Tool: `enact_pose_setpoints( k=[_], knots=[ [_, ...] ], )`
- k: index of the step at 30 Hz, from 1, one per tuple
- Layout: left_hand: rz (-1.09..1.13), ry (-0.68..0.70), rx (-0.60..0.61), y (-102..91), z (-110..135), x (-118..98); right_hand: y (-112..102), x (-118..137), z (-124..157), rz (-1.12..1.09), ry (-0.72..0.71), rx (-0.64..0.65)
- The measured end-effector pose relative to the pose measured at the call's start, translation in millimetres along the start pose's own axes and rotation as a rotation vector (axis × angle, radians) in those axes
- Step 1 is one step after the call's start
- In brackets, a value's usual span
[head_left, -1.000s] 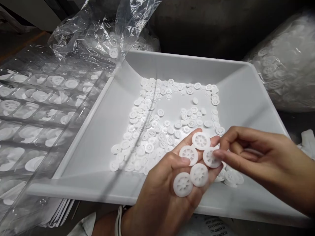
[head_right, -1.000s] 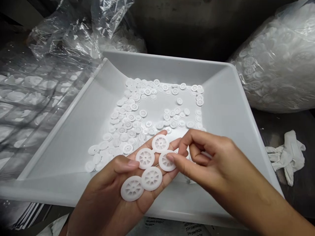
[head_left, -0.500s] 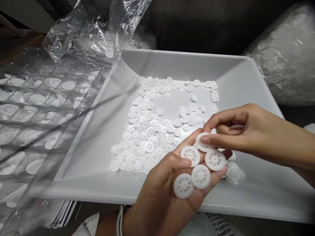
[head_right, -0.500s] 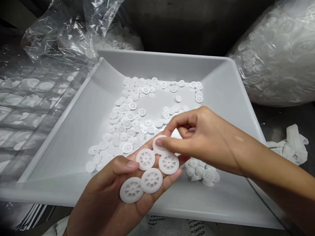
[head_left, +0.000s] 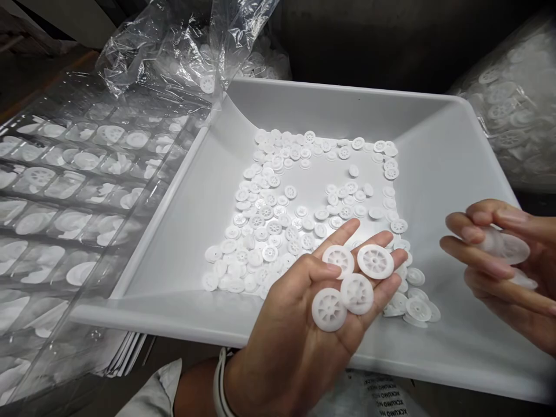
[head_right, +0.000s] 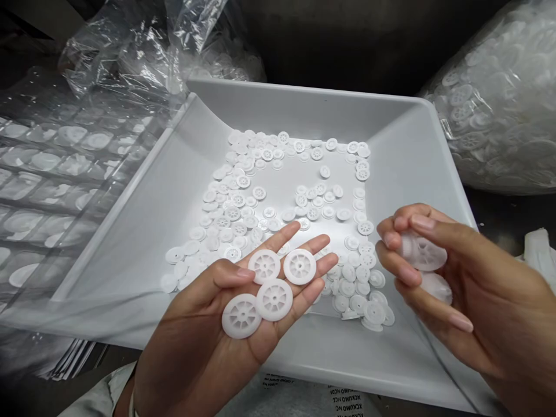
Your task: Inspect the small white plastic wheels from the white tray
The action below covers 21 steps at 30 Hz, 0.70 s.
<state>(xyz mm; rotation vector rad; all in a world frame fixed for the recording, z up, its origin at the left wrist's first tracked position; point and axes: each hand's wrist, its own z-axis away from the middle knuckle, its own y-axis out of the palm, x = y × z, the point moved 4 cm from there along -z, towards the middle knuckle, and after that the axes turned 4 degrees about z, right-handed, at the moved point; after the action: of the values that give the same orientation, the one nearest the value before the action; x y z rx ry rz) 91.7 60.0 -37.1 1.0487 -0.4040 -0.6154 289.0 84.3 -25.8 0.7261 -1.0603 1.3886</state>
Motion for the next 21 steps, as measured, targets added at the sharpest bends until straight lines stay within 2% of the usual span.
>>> enact_pose_setpoints(
  k=[3,5,13,15,18,21],
  knots=[
    [-0.006,0.002,-0.008,-0.2,-0.7,-0.9,4.9,-7.0,9.6,-0.193,0.176,0.018],
    [-0.001,-0.001,-0.002,-0.6,-0.4,-1.5,5.8,-10.6,12.3,-0.213,0.219,-0.006],
    [0.011,-0.003,0.001,-1.0,-0.2,-1.2,13.5,-13.8,27.3,-0.081,0.249,-0.063],
    [0.005,-0.003,-0.008,-0.8,-1.0,-0.8,13.1,-15.5,30.2,-0.004,0.255,-0.036],
    [-0.001,-0.002,-0.014,-1.0,-1.7,0.1,8.4,-20.0,26.1,0.280,0.115,0.067],
    [0.010,-0.004,-0.017,-1.2,-1.7,0.8,8.0,-29.6,19.0,0.658,-0.117,0.289]
  ],
)
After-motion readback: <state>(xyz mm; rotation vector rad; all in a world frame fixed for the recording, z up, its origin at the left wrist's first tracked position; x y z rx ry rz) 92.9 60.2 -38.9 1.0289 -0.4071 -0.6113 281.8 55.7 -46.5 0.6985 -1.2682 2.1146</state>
